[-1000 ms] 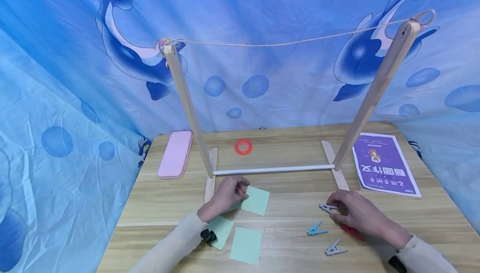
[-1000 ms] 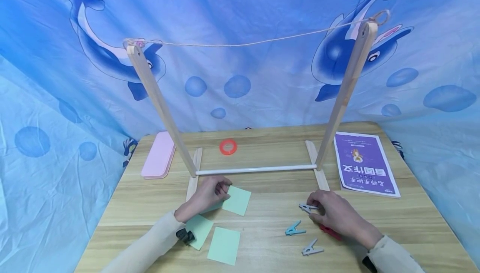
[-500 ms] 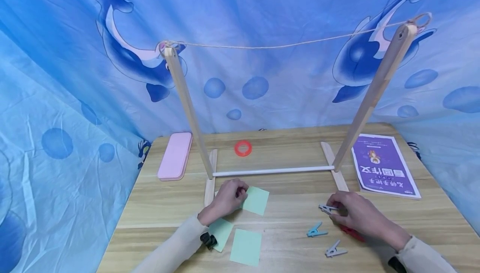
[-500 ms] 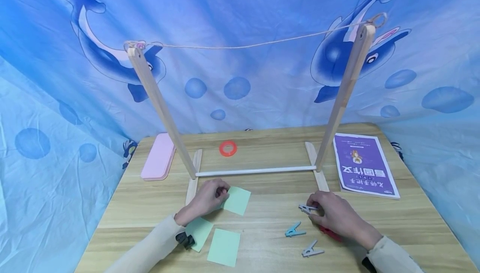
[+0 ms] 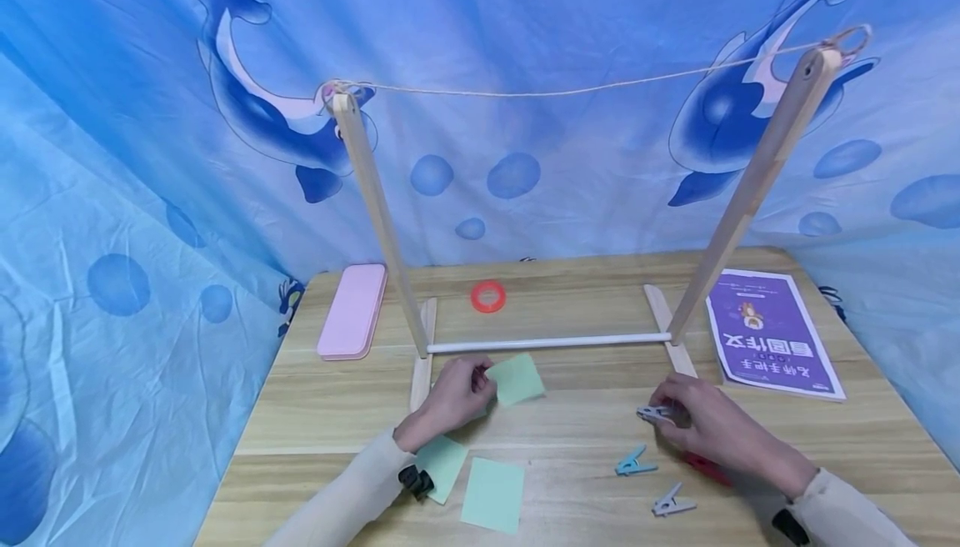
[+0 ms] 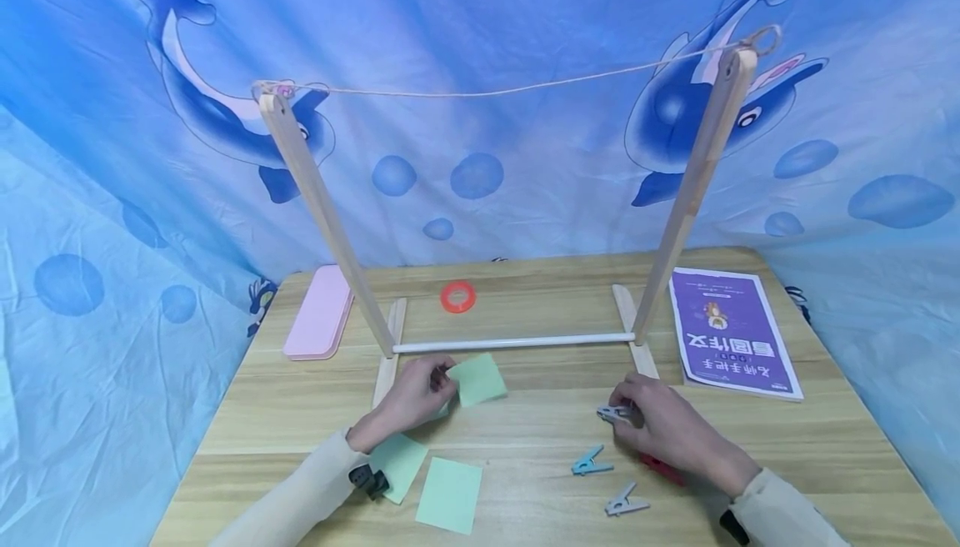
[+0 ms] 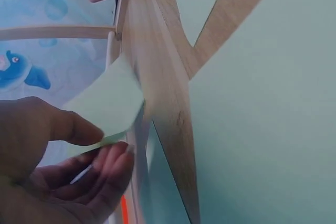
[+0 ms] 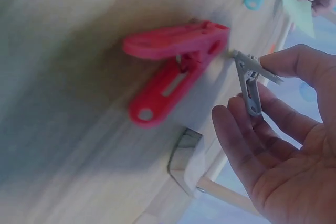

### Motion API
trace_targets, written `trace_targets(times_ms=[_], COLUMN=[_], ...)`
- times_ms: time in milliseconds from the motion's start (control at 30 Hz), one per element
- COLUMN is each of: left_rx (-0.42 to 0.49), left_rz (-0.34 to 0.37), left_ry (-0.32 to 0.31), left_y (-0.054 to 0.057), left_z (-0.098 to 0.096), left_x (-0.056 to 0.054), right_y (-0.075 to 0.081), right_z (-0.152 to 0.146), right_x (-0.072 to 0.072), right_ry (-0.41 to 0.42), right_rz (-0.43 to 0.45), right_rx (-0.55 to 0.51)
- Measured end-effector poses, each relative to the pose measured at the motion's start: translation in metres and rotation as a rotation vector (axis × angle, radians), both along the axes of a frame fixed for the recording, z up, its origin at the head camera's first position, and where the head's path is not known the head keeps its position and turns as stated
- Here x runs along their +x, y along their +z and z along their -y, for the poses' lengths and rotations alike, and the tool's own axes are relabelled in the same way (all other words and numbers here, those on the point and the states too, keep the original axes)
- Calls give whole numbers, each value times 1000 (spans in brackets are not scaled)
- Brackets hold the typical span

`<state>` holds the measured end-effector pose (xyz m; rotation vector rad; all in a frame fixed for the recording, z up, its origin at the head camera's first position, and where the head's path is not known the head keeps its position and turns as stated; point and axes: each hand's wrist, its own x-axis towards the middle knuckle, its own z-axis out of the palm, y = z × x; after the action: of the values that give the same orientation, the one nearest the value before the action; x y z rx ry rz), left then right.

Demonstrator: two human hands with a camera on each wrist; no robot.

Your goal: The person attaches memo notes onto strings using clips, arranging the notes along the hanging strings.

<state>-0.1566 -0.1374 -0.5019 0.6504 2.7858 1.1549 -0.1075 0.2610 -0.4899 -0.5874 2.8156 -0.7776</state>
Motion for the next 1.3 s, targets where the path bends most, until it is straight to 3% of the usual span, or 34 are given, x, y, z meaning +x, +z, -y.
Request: trace_targets(times_ms=[167,400,567,700,900,1100,1300], left_rx=[72,188,250,274,276,302,372], left_rz=[10,17,-51,-95,-56,-67,-85], left_ry=[30,43,35,43,94,144,184], left_y=[3,5,4,5,9,11,14], left_z=[-1,-1,3,5,5,7,9], left_x=[-1,0,-1,-2,-2,-1,-2], right_y=[6,17,22,30,45,56,73], right_z=[1,3,4,7,13,18,26], right_x=[-2,-9,-14,-17,-22,-28,-35], right_ry=[16,12,55,83,114,127,108], right_rz=[-63,-71,-117,-175,-234,-200,-174], right_rx=[-66,-99,-149,-202,-243,-328,-350])
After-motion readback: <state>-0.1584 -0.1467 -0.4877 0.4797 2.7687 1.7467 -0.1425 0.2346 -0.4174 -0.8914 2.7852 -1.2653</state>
